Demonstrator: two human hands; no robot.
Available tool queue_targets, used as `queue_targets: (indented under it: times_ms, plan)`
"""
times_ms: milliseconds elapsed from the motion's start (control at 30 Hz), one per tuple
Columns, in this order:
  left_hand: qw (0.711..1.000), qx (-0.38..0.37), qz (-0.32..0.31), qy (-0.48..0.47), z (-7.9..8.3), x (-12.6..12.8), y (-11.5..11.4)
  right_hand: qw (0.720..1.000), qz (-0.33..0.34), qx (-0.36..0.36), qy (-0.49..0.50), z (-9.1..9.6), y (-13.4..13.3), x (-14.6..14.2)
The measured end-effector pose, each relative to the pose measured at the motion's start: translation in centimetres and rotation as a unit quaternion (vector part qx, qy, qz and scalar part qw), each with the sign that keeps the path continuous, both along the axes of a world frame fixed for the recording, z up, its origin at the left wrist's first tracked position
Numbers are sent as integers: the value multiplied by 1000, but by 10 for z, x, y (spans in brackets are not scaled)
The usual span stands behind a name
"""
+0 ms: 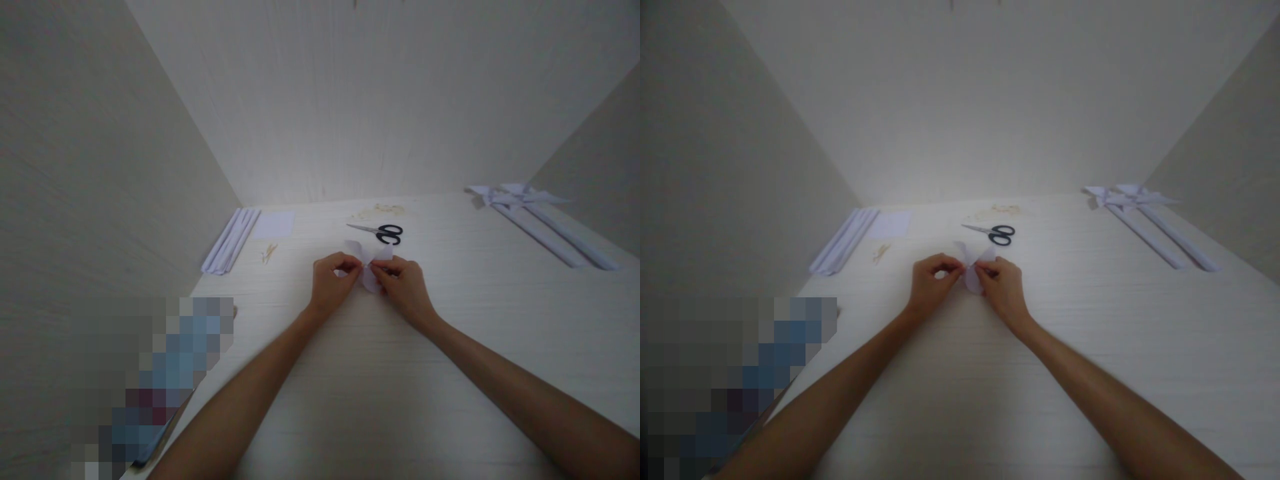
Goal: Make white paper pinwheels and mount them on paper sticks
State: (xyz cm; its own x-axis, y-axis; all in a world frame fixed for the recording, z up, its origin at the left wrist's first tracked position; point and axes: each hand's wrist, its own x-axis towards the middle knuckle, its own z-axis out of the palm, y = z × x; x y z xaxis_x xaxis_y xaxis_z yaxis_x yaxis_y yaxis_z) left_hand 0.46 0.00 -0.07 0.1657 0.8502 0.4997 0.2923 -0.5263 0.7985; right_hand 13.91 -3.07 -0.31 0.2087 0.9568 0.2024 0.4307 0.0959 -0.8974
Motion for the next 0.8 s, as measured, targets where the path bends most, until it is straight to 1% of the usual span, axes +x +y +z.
queue_targets:
  times_ms: [233, 367, 667, 800]
  plan:
    - [1000, 1, -3, 13, -2, 0, 0, 1000, 4, -4, -2, -1, 2, 2]
    - [1000, -8, 1, 4, -3, 0, 1, 1000, 1, -6, -7, 1, 1, 2]
    - [999, -29, -11, -12, -3, 0, 2, 1000, -12, 7, 3, 0, 0, 1]
    - [999, -34, -11, -18, -4, 0, 2, 1000, -20, -4, 23, 0, 1, 1]
